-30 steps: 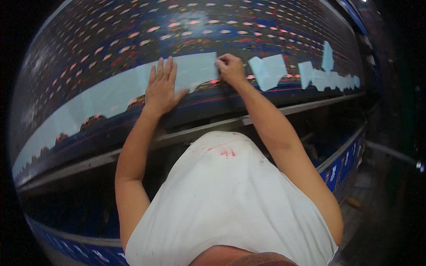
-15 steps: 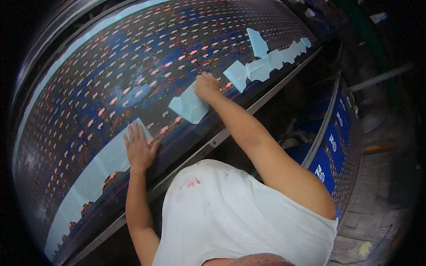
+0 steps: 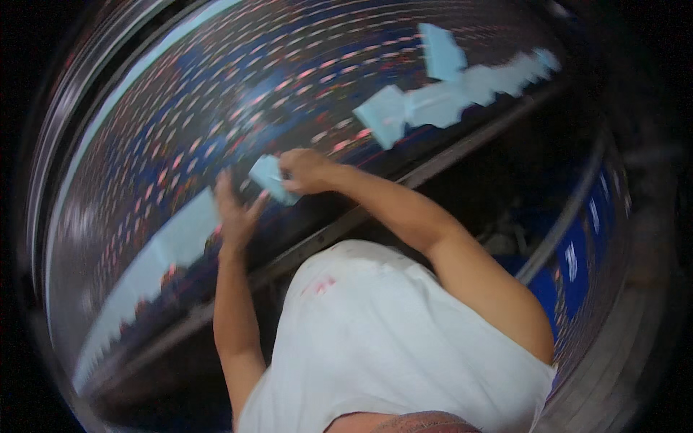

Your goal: The person applies light blue protective film strips to a curved surface, smoothing each piece by hand. The person then places blue protective sheets labeled P.E. over the same surface, aligning and smoothing them in sequence.

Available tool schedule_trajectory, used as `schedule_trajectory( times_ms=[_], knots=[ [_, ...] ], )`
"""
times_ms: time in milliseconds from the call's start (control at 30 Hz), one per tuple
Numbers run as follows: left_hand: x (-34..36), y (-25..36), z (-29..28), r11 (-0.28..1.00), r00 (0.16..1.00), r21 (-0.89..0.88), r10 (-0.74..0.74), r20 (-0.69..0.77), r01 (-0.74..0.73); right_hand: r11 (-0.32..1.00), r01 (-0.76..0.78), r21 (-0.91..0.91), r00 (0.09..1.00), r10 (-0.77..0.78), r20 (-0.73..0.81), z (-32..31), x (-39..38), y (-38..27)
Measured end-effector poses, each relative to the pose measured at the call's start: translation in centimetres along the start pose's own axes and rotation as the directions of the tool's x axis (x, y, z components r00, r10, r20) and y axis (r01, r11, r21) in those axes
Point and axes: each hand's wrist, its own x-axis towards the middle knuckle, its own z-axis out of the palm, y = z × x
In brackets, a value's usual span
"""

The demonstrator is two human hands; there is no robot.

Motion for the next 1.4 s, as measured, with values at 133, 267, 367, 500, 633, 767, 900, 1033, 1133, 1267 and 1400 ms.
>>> schedule_trajectory(
  times_ms=[133, 267, 367, 500, 633, 767, 900, 1033, 1133, 1267, 1400],
  knots=[
    [-2.2, 7.4, 0.2, 0.91, 0.933, 0.258, 0.263, 0.244, -0.324, 0.882, 0.116, 0.457, 0.97, -0.199, 0.137, -3.1, -4.9, -4.8],
    [-7.1, 7.6, -2.4, 0.995, 0.977, 0.1, -0.007, 0.211, -0.014, 0.676, -0.122, 0.727, 0.961, -0.101, 0.256, -7.8, -7.8, -4.3],
    [-10.0, 6.8, -5.1, 0.942, 0.941, -0.055, -0.324, 0.097, 0.33, 0.633, -0.306, 0.712, 0.941, 0.09, 0.325, -10.0, -7.8, -2.8],
    [-10.1, 4.3, -7.9, 0.778, 0.839, -0.384, -0.545, -0.018, 0.497, 0.785, -0.301, 0.542, 0.947, 0.178, 0.268, -7.7, -5.5, 0.6],
    [-6.8, -0.6, -9.1, 0.815, 0.814, -0.247, -0.565, -0.135, 0.525, 0.735, -0.292, 0.612, 0.954, 0.268, 0.133, -1.8, -1.9, 3.2],
    [-3.4, -6.4, -7.7, 0.908, 0.861, 0.049, -0.377, -0.342, 0.417, 0.754, -0.423, 0.502, 0.868, 0.496, -0.015, 1.2, 1.5, 3.5],
    [-1.2, -10.2, -7.2, 0.951, 0.915, 0.203, -0.145, -0.378, 0.235, 0.698, -0.539, 0.471, 0.788, 0.616, -0.01, 1.6, 3.1, 3.5],
    [-0.5, -11.4, -7.2, 0.961, 0.918, 0.217, -0.074, -0.39, 0.17, 0.687, -0.5, 0.527, 0.789, 0.612, -0.049, 2.2, 2.7, 4.6],
    [-0.6, -10.5, -7.5, 0.949, 0.921, 0.25, -0.089, -0.38, 0.194, 0.65, -0.544, 0.531, 0.744, 0.666, -0.054, 2.5, 2.5, 4.3],
    [-0.7, -10.2, -7.6, 0.938, 0.915, 0.268, -0.104, -0.389, 0.221, 0.632, -0.59, 0.503, 0.704, 0.707, -0.063, 2.7, 3.1, 3.2],
    [-0.7, -10.2, -7.5, 0.929, 0.916, 0.299, -0.089, -0.391, 0.218, 0.631, -0.582, 0.513, 0.696, 0.713, -0.087, 2.8, 3.3, 2.9]
  ],
)
